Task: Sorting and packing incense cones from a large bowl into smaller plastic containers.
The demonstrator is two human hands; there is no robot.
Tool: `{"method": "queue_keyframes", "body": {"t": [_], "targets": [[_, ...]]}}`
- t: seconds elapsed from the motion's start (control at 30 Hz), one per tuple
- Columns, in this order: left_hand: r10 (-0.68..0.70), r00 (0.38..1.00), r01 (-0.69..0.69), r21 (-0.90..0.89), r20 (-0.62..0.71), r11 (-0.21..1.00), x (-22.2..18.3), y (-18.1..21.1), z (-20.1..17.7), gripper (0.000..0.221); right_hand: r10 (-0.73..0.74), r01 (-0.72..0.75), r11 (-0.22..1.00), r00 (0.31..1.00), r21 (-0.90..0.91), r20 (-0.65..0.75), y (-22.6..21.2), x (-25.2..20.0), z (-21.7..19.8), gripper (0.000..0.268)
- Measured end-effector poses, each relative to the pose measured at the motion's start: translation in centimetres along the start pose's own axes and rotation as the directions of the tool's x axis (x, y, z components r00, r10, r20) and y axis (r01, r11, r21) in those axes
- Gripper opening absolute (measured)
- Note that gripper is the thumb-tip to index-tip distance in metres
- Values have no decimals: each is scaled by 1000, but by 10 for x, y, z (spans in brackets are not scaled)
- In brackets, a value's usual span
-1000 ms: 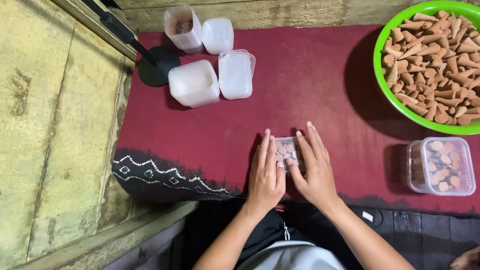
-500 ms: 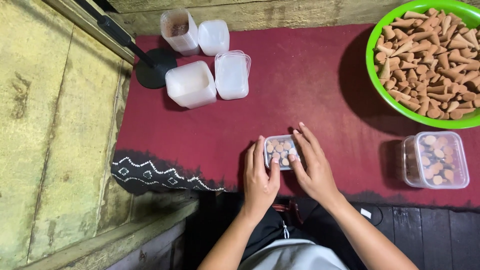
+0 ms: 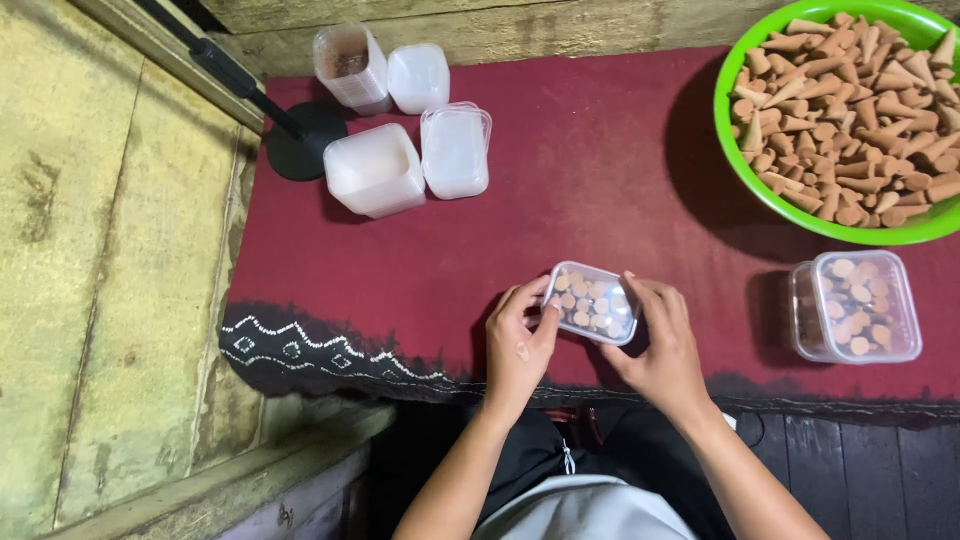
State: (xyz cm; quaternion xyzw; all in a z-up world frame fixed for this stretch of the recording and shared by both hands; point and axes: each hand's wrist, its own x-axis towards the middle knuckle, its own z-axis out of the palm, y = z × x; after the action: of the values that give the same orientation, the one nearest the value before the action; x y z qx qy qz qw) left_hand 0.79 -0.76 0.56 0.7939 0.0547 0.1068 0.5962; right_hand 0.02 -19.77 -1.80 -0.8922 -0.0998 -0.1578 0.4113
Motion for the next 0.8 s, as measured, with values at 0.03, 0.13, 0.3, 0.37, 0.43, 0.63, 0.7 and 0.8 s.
{"method": "queue_keyframes", "body": {"t": [0.03,0.13,0.3,0.37,0.43,0.63,0.7,0.8], "targets": [[4,1000,-4,-1,5,1000,0,7,3,32,2,-2,1000,1000,-3,-6,2,-4,-4,87],[8,998,-4,-60,67,998,-1,23,14,45,47,-50,998,997,-44,-64,6,-14,-13,85],[13,988,-7,-35,152,999,-1,22,33,42,27,-35,998,988,-53,-149,5,-21,-23,86],[5,987,1,-36,159,999,0,21,37,41,-6,-3,998,992,-66,-129,2,-23,-28,77],[-3,986,9,-35,164,999,1,22,41,41,-39,31,997,993,-76,-108,-1,-23,-32,69],[21,986,-27,34,165,999,11,24,44,38,1,-5,998,998,-60,-70,2,-25,-29,62],[60,984,-77,102,166,992,15,15,47,35,20,-25,997,997,-68,-72,5,-27,-26,64],[66,987,-81,105,144,991,17,11,49,34,52,-56,997,996,-61,-72,5,-25,-24,63]]}}
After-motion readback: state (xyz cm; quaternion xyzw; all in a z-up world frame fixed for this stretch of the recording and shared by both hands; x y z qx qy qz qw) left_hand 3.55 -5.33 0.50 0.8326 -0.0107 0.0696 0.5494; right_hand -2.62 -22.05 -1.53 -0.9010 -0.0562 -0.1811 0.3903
